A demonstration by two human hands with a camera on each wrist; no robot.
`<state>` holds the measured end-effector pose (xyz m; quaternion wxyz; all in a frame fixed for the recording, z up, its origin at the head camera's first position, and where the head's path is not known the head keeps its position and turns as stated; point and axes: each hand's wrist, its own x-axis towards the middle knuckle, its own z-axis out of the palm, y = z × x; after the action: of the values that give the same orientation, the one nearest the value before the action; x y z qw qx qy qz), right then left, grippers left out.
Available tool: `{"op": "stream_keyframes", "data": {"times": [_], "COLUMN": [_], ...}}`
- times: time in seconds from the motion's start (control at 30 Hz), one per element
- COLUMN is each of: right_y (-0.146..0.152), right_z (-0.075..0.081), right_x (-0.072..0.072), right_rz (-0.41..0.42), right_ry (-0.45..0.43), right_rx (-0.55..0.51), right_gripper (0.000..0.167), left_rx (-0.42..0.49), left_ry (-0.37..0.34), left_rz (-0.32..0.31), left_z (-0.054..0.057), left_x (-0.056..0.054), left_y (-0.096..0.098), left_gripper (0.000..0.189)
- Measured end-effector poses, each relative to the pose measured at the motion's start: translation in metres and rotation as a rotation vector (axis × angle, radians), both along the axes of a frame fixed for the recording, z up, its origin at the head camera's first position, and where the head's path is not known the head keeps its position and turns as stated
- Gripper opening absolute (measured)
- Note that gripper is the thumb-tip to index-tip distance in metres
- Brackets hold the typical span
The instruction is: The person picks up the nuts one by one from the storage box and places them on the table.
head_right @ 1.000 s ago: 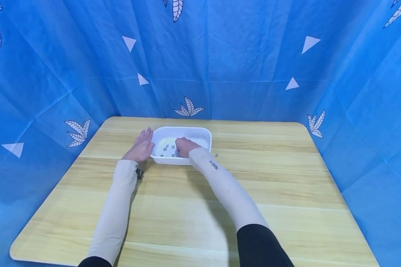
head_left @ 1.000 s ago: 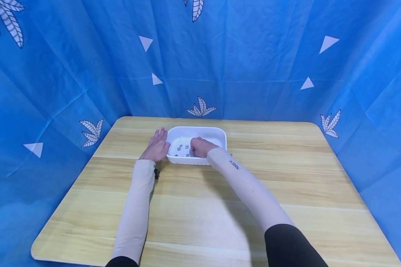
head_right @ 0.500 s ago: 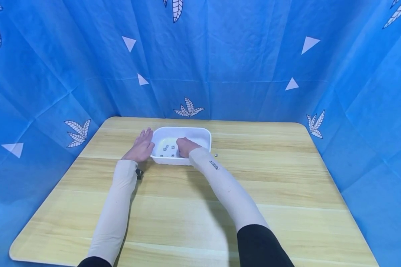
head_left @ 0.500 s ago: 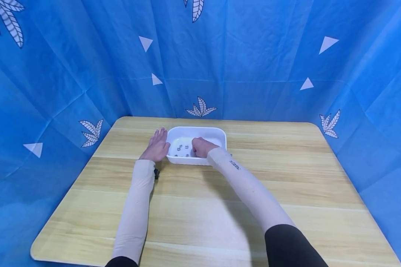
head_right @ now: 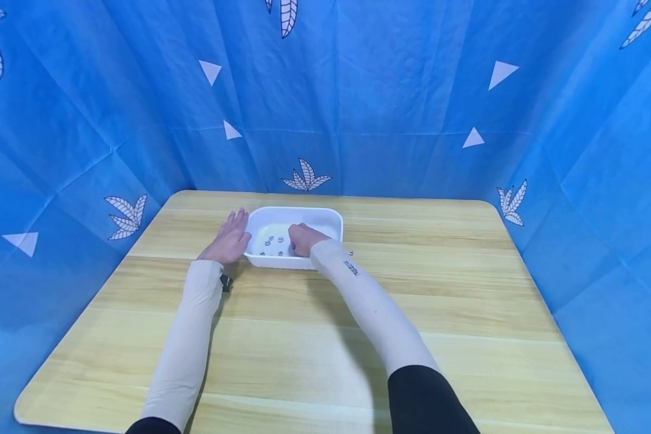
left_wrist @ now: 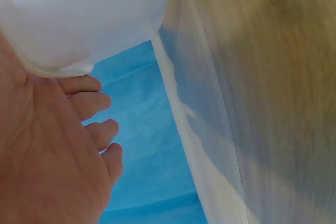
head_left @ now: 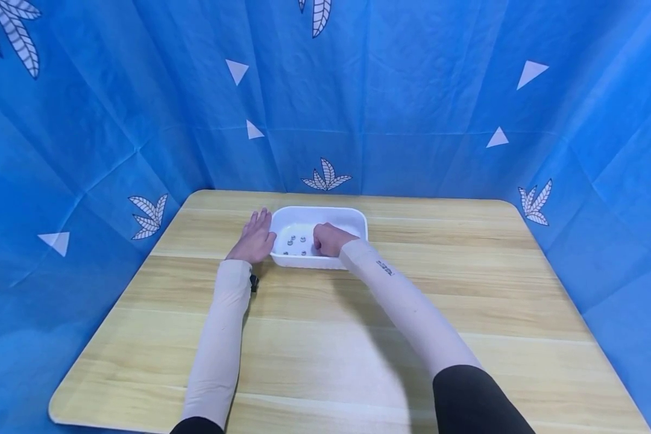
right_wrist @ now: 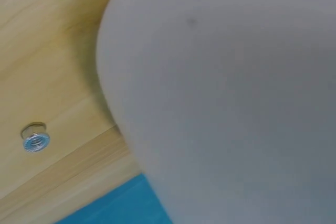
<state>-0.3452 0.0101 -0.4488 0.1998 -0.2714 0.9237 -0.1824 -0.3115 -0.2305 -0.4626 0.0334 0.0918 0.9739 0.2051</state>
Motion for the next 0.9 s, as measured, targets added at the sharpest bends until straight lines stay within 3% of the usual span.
{"op": "stream_keyframes", "data": {"times": [0.3, 0.9], "right_y": [0.006, 0.025], "right_z": [0.001, 0.008], "right_x": [-0.003, -0.007], "right_rz": [-0.021, 0.041], "right_ry": [-0.004, 0.006], "right_rx": [-0.025, -0.089], "right_gripper": [0.024, 0.027], "left_rx": [0.02, 0.027], "left_ry": [-0.019, -0.035], "left_rz": [-0.011, -0.011], "left_z": [-0.002, -0.003], "left_x": [-0.002, -0.002], "left_y": [-0.003, -0.003], "left_gripper": [0.067, 0.068]}}
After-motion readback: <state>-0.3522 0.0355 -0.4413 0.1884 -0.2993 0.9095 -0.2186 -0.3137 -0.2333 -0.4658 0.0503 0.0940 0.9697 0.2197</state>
